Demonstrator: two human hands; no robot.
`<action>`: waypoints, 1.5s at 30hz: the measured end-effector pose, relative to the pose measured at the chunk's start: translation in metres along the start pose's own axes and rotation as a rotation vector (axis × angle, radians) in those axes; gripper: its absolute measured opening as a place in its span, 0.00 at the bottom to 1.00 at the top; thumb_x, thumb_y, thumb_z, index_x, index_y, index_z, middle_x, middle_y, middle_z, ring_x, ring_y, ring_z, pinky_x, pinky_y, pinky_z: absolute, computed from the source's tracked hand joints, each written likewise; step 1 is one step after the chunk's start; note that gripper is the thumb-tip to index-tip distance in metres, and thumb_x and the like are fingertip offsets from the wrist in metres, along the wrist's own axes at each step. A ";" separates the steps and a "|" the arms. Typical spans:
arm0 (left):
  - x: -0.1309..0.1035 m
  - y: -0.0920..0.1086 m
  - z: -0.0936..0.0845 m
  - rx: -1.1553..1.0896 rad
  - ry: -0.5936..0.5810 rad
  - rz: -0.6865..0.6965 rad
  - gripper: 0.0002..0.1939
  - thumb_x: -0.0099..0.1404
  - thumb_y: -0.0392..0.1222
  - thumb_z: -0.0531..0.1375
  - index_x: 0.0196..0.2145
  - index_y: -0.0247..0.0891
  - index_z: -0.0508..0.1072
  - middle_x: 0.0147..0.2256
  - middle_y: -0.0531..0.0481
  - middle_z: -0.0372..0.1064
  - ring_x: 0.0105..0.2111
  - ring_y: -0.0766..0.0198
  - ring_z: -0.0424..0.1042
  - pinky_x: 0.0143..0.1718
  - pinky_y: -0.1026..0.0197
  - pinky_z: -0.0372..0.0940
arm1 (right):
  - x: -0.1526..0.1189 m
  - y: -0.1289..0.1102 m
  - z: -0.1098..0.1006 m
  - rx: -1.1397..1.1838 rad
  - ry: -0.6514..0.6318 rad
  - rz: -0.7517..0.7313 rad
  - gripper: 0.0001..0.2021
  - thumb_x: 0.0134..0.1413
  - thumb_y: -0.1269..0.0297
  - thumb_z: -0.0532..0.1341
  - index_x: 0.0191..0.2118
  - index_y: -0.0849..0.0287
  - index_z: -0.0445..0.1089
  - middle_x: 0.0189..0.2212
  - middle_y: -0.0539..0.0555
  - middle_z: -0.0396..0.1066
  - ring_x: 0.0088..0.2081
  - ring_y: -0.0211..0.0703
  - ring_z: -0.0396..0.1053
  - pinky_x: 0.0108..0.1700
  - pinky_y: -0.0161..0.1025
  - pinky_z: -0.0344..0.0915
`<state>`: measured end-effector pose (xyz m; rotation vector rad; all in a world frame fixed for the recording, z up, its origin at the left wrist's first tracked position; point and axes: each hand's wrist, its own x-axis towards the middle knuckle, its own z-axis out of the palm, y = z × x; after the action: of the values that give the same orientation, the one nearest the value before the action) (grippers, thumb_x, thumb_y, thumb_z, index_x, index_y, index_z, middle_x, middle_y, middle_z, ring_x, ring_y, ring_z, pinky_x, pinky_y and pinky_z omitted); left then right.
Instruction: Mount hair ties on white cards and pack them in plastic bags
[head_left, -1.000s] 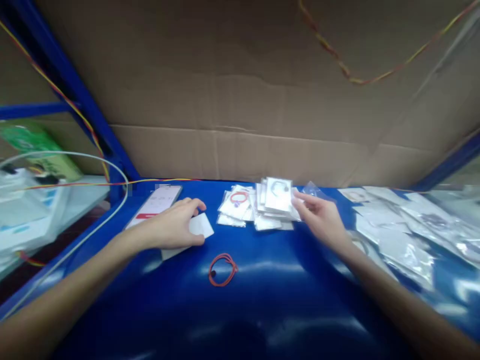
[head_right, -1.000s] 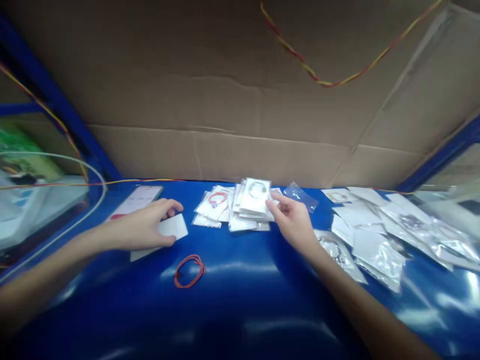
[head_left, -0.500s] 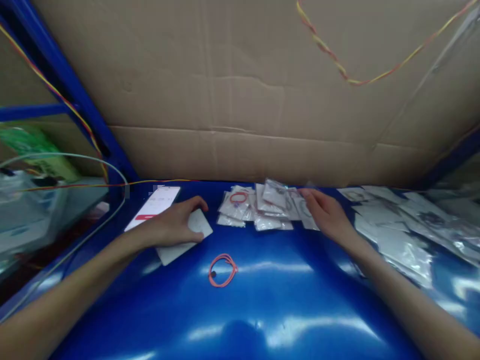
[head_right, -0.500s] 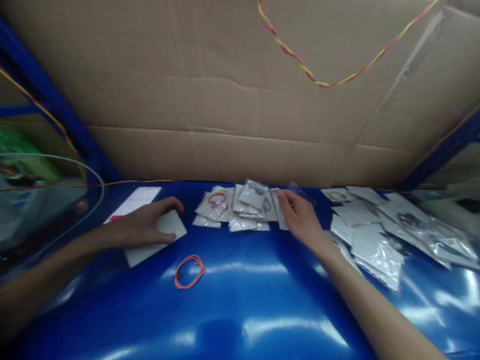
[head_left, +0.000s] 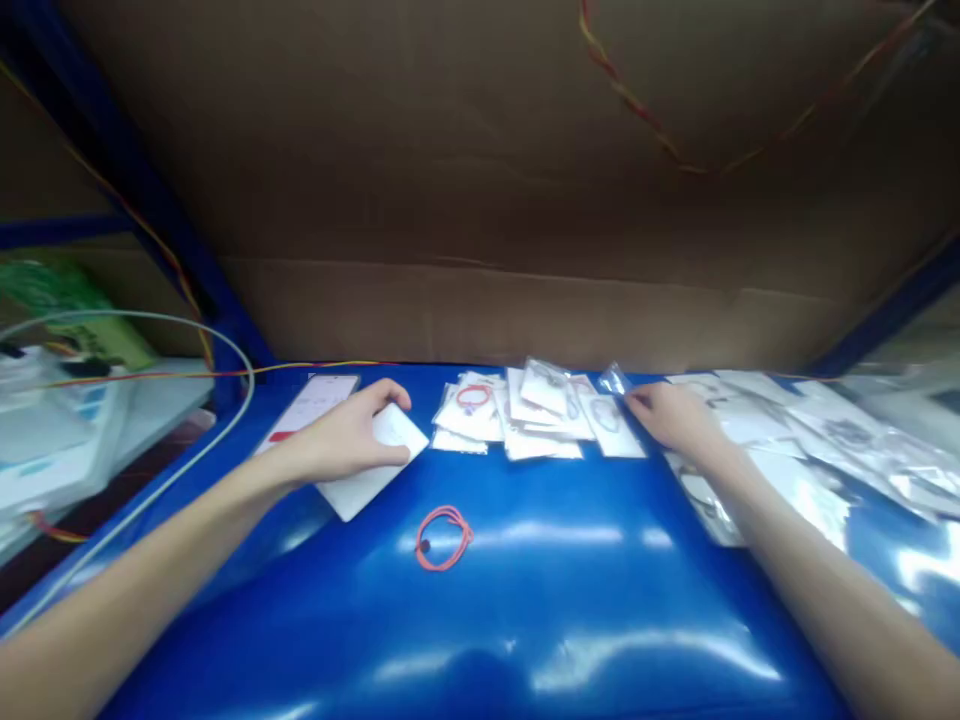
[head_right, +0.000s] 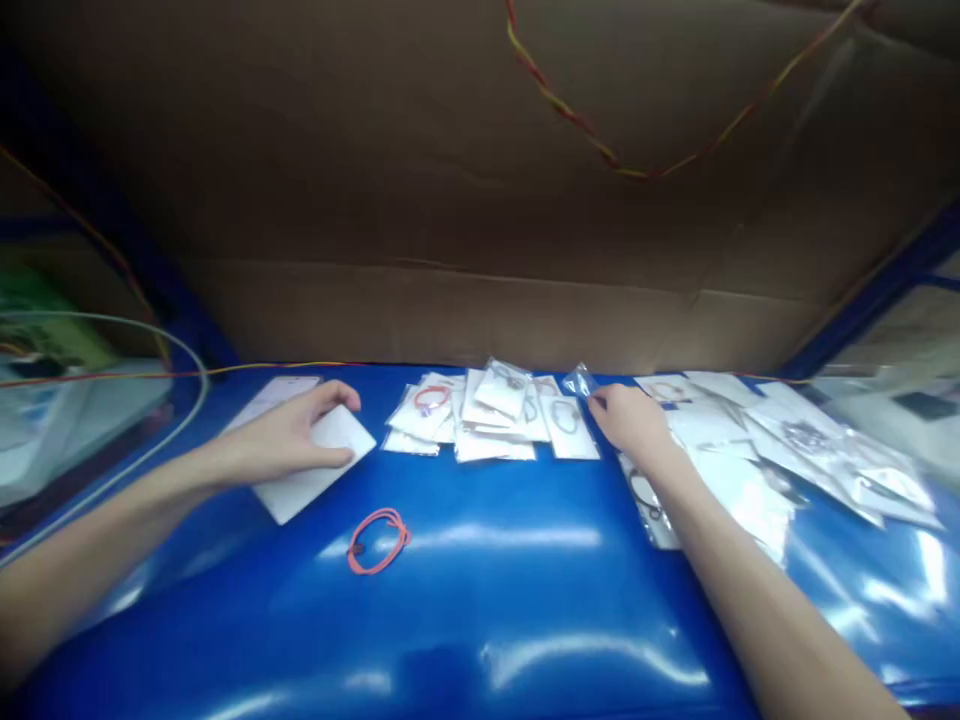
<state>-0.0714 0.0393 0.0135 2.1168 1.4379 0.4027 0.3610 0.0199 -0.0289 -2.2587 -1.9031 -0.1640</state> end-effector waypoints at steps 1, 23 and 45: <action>0.000 0.000 0.000 -0.060 -0.013 -0.005 0.23 0.52 0.46 0.65 0.44 0.43 0.63 0.32 0.55 0.69 0.30 0.58 0.71 0.27 0.61 0.63 | 0.000 0.000 -0.002 -0.013 0.009 0.013 0.17 0.64 0.60 0.55 0.40 0.61 0.81 0.37 0.65 0.81 0.40 0.59 0.78 0.41 0.45 0.66; -0.007 0.022 0.016 -0.841 -0.108 -0.186 0.28 0.54 0.36 0.67 0.51 0.42 0.63 0.32 0.55 0.73 0.29 0.62 0.73 0.26 0.65 0.64 | 0.002 -0.012 -0.003 -0.080 -0.007 -0.079 0.23 0.63 0.46 0.57 0.49 0.58 0.78 0.42 0.63 0.81 0.44 0.59 0.77 0.40 0.43 0.66; -0.009 0.026 0.024 -1.028 -0.173 -0.110 0.26 0.53 0.39 0.73 0.50 0.35 0.77 0.39 0.42 0.82 0.30 0.59 0.78 0.28 0.64 0.67 | -0.046 -0.079 -0.045 1.507 0.100 -0.126 0.12 0.54 0.57 0.68 0.34 0.55 0.65 0.31 0.55 0.79 0.25 0.45 0.76 0.23 0.38 0.71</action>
<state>-0.0425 0.0173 0.0099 1.1962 0.9180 0.7031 0.2771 -0.0213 0.0110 -1.0396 -1.2508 0.8261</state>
